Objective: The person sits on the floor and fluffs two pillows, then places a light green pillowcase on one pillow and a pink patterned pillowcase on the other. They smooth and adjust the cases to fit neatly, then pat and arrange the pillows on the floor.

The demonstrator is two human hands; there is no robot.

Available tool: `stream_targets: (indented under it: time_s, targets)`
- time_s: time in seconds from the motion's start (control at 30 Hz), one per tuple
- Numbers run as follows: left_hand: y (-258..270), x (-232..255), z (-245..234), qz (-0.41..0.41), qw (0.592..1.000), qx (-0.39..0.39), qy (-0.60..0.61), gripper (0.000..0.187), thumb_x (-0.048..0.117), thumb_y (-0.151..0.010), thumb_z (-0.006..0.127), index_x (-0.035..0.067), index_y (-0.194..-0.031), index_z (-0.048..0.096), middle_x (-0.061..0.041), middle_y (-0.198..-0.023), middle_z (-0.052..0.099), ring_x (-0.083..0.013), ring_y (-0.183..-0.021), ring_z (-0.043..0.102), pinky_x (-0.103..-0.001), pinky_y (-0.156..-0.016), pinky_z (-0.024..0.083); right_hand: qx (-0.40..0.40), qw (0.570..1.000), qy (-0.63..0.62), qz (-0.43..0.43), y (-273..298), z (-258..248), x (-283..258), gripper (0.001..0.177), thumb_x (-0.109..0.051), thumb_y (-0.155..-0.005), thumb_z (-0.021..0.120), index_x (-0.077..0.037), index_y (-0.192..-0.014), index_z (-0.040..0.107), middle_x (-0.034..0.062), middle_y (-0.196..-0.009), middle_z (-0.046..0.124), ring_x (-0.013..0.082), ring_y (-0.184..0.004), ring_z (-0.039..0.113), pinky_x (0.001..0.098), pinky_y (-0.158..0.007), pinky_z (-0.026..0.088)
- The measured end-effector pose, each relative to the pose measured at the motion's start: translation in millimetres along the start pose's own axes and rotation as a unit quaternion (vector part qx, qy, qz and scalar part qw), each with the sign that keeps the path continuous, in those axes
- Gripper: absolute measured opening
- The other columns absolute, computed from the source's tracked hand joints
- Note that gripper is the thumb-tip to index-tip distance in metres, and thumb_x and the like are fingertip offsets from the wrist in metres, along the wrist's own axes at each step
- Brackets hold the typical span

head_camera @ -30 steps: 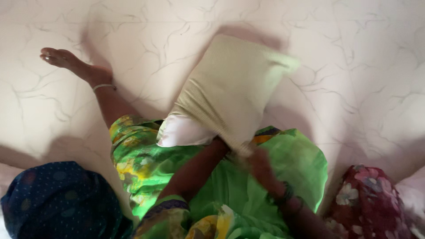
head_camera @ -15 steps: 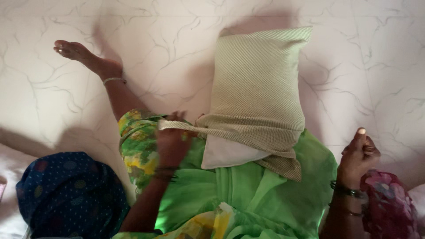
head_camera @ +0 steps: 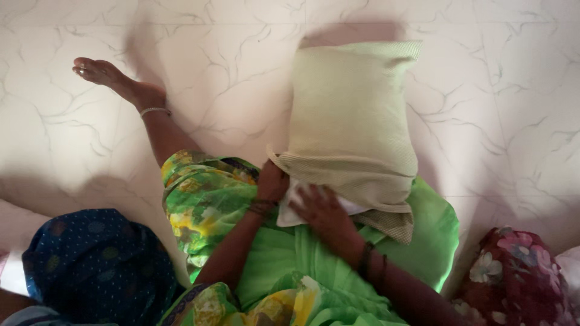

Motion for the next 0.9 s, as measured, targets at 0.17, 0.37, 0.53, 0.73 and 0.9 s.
stream_targets:
  time_s: [0.17, 0.37, 0.53, 0.73, 0.9]
  targets:
    - [14, 57, -15, 0.185, 0.969, 0.163, -0.008, 0.036, 0.023, -0.080, 0.065, 0.005, -0.112, 0.065, -0.019, -0.111, 0.068, -0.0415, -0.106, 0.063, -0.059, -0.094, 0.044, 0.120, 0.983, -0.016, 0.135, 19, -23, 54, 0.059, -0.023, -0.078, 0.074, -0.013, -0.134, 0.057, 0.0190, -0.138, 0.059, 0.0404, -0.128, 0.055, 0.0565, -0.111, 0.039]
    - [20, 148, -11, 0.188, 0.981, -0.040, 0.012, 0.036, 0.031, -0.079, 0.077, 0.004, -0.098, 0.063, -0.017, -0.081, 0.063, -0.0369, -0.076, 0.065, -0.049, -0.068, 0.051, 0.215, 0.963, -0.061, 0.149, 61, -26, 64, 0.043, -0.019, -0.079, 0.073, 0.004, -0.114, 0.064, 0.0302, -0.116, 0.065, 0.0534, -0.112, 0.061, 0.0638, -0.107, 0.045]
    - [56, 191, -41, 0.221, 0.961, -0.162, 0.025, 0.030, 0.028, -0.078, 0.077, 0.007, -0.090, 0.059, -0.014, -0.075, 0.062, -0.0380, -0.069, 0.065, -0.050, -0.062, 0.052, 0.165, 0.969, -0.066, 0.170, 76, -3, 70, 0.049, -0.026, -0.078, 0.073, 0.002, -0.117, 0.064, 0.0282, -0.118, 0.065, 0.0509, -0.113, 0.060, 0.0628, -0.105, 0.044]
    - [107, 203, -43, 0.268, 0.932, -0.232, 0.081, 0.025, 0.023, -0.081, 0.074, 0.005, -0.092, 0.060, -0.014, -0.081, 0.066, -0.0403, -0.074, 0.066, -0.054, -0.063, 0.051, 0.063, 0.983, -0.083, 0.151, 41, 65, 66, 0.052, -0.032, -0.082, 0.072, 0.000, -0.122, 0.063, 0.0258, -0.122, 0.065, 0.0474, -0.116, 0.058, 0.0604, -0.105, 0.043]
    - [136, 161, -11, 0.265, 0.922, -0.274, 0.064, 0.015, 0.019, -0.102, 0.062, 0.008, -0.110, 0.067, -0.014, -0.096, 0.068, -0.0347, -0.079, 0.067, -0.052, -0.069, 0.052, -0.032, 0.986, -0.086, 0.138, -21, 128, 66, 0.055, -0.038, -0.085, 0.071, -0.003, -0.126, 0.063, 0.0238, -0.126, 0.064, 0.0445, -0.119, 0.056, 0.0584, -0.104, 0.043]
Point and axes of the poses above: each hand's wrist, its own y-axis away from the middle knuckle, its own z-axis out of the palm, x = y × z, the point moved 6 cm from there along -y, towards the middle knuckle
